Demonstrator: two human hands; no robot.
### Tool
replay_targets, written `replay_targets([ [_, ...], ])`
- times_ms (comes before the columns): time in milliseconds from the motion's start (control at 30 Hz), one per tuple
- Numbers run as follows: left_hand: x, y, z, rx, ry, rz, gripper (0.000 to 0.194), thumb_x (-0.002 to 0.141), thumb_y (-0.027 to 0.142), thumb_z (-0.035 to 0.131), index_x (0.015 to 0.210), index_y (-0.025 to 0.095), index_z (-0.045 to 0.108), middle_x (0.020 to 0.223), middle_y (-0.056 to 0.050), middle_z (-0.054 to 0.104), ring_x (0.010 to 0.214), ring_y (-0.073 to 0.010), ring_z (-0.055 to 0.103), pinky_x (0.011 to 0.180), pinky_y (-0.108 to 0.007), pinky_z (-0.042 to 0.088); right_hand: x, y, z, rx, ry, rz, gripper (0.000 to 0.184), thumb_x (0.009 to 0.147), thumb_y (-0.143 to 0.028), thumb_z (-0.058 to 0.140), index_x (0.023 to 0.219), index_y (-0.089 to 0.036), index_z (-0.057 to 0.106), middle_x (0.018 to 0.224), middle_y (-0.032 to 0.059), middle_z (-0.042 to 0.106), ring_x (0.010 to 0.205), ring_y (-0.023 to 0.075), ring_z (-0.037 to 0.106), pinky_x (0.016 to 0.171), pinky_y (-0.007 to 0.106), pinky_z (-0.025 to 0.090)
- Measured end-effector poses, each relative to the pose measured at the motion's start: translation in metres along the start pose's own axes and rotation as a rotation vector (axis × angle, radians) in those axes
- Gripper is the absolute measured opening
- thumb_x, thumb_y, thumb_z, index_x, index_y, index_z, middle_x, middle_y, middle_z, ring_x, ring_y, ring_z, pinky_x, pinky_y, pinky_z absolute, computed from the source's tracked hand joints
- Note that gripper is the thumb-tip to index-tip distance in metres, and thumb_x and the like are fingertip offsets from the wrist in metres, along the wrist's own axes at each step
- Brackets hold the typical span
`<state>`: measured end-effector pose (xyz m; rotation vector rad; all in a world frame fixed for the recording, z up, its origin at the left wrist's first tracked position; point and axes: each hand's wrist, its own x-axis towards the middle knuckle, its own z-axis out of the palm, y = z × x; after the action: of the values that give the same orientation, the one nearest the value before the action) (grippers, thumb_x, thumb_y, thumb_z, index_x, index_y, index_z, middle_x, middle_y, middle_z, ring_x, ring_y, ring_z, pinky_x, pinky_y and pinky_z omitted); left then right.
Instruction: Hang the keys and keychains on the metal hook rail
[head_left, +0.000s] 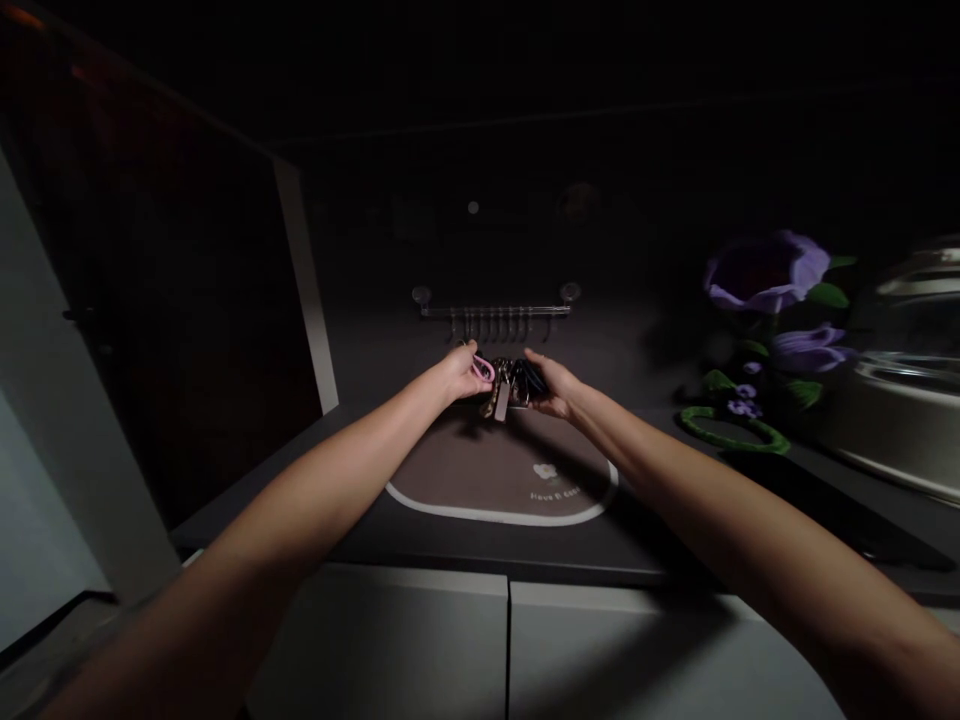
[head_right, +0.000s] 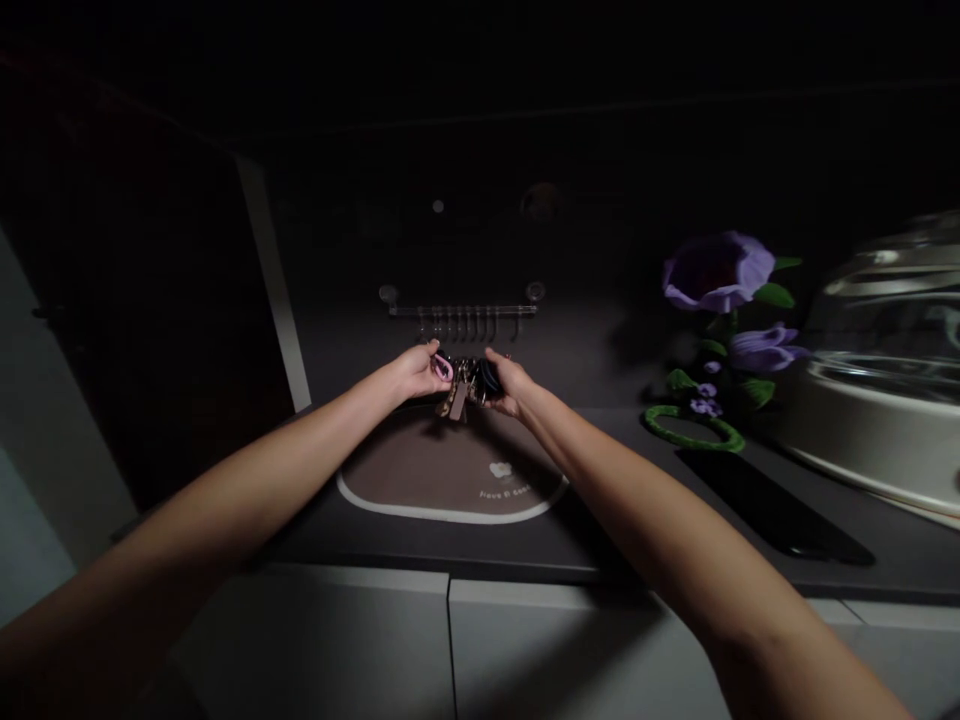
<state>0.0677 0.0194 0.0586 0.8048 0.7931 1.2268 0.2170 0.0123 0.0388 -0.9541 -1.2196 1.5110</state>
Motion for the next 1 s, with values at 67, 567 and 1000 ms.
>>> replay_targets([
  [67, -0.012, -0.009, -0.015, 0.112, -0.022, -0.14, 0.019, 0.088, 0.032, 0.038, 0.087, 0.015, 0.046, 0.073, -0.005, 0.054, 0.068, -0.0178, 0.058, 0.062, -0.044, 0.051, -0.015, 0.015, -0.005, -0.035, -0.06, 0.082, 0.02, 0.08, -0.036, 0.052, 0.082, -0.016, 0.05, 0.066, 0.0048, 0.06, 0.058, 0.0151, 0.057, 0.055, 0.033, 0.05],
  [567, -0.05, -0.018, -0.085, 1.196, -0.221, 0.199, 0.04, 0.053, 0.0, 0.056, 0.087, 0.018, 0.067, 0.088, -0.004, 0.066, 0.07, -0.0131, 0.059, 0.061, -0.025, 0.045, -0.042, 0.019, -0.051, -0.742, 0.021, -0.184, 0.019, 0.059, -0.006, 0.056, 0.073, -0.014, 0.066, 0.059, 0.0004, 0.061, 0.051, 0.009, 0.049, 0.053, 0.023, 0.042],
  [1000, -0.094, -0.005, -0.047, 0.468, -0.509, 0.226, 0.061, 0.069, 0.069, 0.045, 0.041, 0.017, 0.033, 0.037, 0.004, 0.032, 0.039, -0.0059, 0.037, 0.045, -0.023, 0.034, -0.066, 0.007, 0.027, -0.228, -0.559, -0.002, 0.061, 0.077, -0.069, 0.03, 0.056, -0.016, 0.05, 0.045, 0.0022, 0.05, 0.042, 0.0091, 0.045, 0.041, 0.021, 0.037],
])
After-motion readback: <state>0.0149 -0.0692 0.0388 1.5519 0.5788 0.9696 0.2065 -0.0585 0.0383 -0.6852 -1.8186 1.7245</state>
